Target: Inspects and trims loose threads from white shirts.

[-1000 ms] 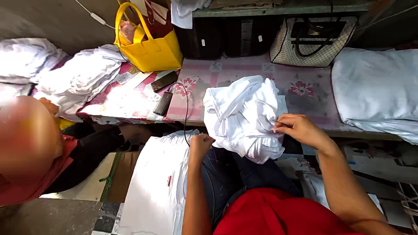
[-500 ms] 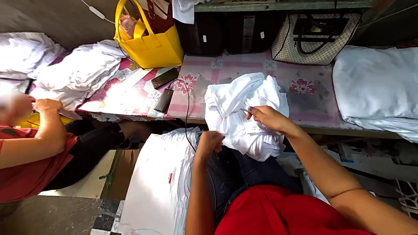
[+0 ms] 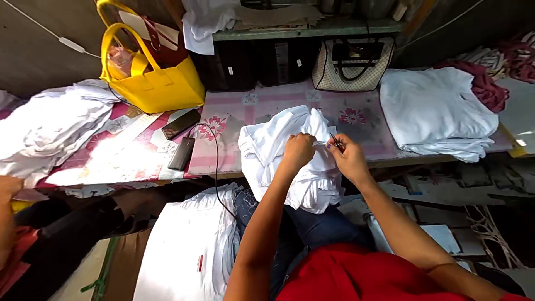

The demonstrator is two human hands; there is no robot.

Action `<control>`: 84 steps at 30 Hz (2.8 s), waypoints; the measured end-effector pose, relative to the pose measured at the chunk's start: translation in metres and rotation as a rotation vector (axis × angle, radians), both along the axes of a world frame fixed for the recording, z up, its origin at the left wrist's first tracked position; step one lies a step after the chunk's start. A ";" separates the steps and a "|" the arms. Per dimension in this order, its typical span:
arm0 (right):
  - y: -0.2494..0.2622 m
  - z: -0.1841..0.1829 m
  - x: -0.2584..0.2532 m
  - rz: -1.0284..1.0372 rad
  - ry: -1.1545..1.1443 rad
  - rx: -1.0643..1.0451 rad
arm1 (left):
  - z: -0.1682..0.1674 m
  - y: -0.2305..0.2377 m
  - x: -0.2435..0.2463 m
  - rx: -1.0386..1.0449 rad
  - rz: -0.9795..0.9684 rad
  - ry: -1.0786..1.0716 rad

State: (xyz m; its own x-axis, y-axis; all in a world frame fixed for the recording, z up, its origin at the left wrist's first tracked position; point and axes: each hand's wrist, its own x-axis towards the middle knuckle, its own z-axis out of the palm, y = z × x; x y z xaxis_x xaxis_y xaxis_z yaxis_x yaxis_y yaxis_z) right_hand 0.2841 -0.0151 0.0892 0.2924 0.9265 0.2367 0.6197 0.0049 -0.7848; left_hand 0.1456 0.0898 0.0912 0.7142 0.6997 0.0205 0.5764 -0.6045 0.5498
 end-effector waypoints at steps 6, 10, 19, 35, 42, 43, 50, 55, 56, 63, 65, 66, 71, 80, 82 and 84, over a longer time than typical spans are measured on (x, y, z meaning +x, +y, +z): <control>0.011 -0.042 -0.003 -0.019 -0.232 0.101 | -0.009 -0.045 -0.026 -0.038 0.380 -0.611; 0.014 -0.040 0.007 -0.115 -0.057 0.211 | -0.052 -0.052 -0.062 0.258 0.480 -0.874; -0.007 -0.022 0.014 0.175 -0.067 -0.058 | -0.083 -0.063 -0.048 0.048 0.529 -0.599; 0.001 -0.028 -0.012 0.206 0.054 -0.434 | -0.090 -0.064 -0.029 -0.011 0.340 -0.478; -0.016 -0.030 0.011 0.097 0.425 -0.464 | -0.103 -0.097 -0.087 -0.320 -0.056 -0.204; -0.019 -0.020 0.010 0.123 0.471 -0.481 | -0.087 -0.100 -0.090 -0.423 -0.093 -0.066; -0.004 -0.013 -0.014 0.207 0.456 -0.521 | -0.086 -0.077 -0.046 -0.033 0.296 -0.421; -0.008 -0.017 0.011 0.166 0.432 -0.508 | -0.060 -0.087 -0.056 -0.365 0.207 -0.099; -0.010 -0.016 0.016 0.168 0.456 -0.509 | -0.055 -0.092 -0.054 -0.336 0.247 -0.147; -0.006 -0.023 0.017 0.102 0.446 -0.464 | -0.095 -0.080 -0.024 -0.166 0.112 -0.286; -0.014 -0.014 0.024 0.143 0.490 -0.454 | -0.074 -0.096 -0.038 -0.377 -0.053 0.029; -0.018 -0.006 0.026 0.182 0.542 -0.470 | -0.064 -0.103 -0.044 -0.465 -0.094 0.153; -0.016 0.005 0.005 0.388 0.747 -0.684 | -0.061 -0.105 -0.040 -0.199 0.383 -0.343; -0.001 -0.034 0.007 0.337 0.824 -0.886 | -0.113 -0.088 -0.039 -0.137 0.554 -0.611; -0.002 -0.036 0.008 0.351 0.839 -0.934 | -0.115 -0.089 -0.046 -0.263 0.534 -0.722; -0.002 -0.038 0.006 0.372 0.857 -0.961 | -0.115 -0.092 -0.047 -0.306 0.536 -0.781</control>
